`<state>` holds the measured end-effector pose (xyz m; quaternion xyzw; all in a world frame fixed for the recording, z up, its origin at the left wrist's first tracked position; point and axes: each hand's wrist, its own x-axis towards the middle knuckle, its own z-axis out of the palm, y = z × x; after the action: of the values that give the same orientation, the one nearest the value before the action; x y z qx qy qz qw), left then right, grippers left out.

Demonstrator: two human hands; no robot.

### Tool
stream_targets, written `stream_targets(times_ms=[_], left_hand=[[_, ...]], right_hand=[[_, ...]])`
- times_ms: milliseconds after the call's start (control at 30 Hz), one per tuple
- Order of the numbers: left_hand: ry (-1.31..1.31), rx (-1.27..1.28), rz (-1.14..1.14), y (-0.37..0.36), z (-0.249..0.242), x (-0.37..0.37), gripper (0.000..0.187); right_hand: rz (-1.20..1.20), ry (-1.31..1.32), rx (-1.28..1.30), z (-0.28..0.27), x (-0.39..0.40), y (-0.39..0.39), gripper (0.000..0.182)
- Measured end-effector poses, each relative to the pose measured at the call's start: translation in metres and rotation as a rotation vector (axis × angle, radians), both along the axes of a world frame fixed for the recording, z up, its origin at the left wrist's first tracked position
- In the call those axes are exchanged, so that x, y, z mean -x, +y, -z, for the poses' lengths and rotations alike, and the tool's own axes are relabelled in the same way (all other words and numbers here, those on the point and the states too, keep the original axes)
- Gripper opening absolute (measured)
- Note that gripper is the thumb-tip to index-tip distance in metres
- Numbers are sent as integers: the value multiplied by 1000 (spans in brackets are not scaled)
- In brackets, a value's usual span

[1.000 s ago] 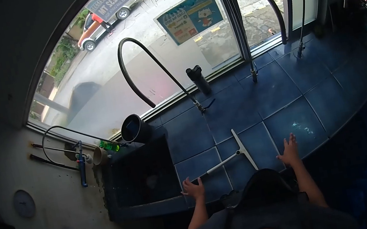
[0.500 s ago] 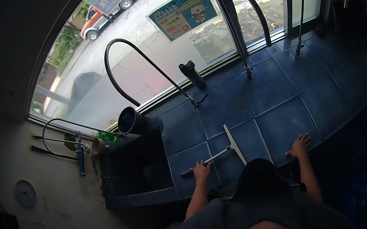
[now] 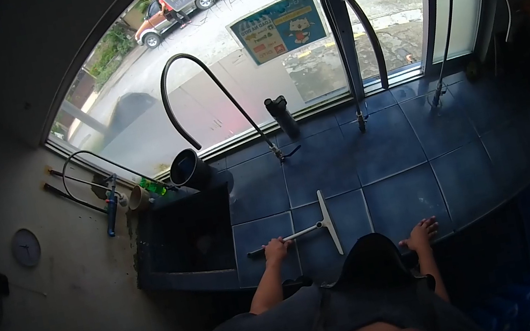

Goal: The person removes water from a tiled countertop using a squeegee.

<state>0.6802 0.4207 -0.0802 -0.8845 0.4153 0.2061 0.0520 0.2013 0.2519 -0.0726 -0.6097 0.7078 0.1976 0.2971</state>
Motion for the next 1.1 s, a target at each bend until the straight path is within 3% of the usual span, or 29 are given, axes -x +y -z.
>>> stream_targets(times_ms=[333,400,533,600,633,767,867,933,967,1033,1067,1100], left_hand=[[-25,15,-16,1,0,6,50],[-18,10,-37,1,-3,8,47],[-20,60,-31,2,-1,6,49],[-16,67,-51,4,4,4,49],[-24,68,-60,0,6,5,48],[-8,116,-112,-1,9,6,47],[-9,89,-116,-3,19,1,44],[49,75,-166,-5,11,-1,46],[99,47,-178,-4,9,1,49],[56,60,-186,-2,3,5,47],[12,74,-171,-3,8,5,46],[10,66,-173,-2,5,6,46]], right_hand=[[-27,-10,31,15,6,-1,134],[-6,-74,13,16,8,-2,117],[-20,-26,8,3,2,0,106],[47,-35,16,2,1,0,92],[-10,-75,1,10,6,-4,138],[127,-120,168,49,14,-4,128],[-34,398,690,116,25,-12,69],[-121,712,1035,148,7,-3,42],[-142,704,1042,150,6,-5,42],[-88,422,680,179,25,-13,40],[20,532,1110,317,55,-46,38],[17,529,1102,242,47,-28,38]])
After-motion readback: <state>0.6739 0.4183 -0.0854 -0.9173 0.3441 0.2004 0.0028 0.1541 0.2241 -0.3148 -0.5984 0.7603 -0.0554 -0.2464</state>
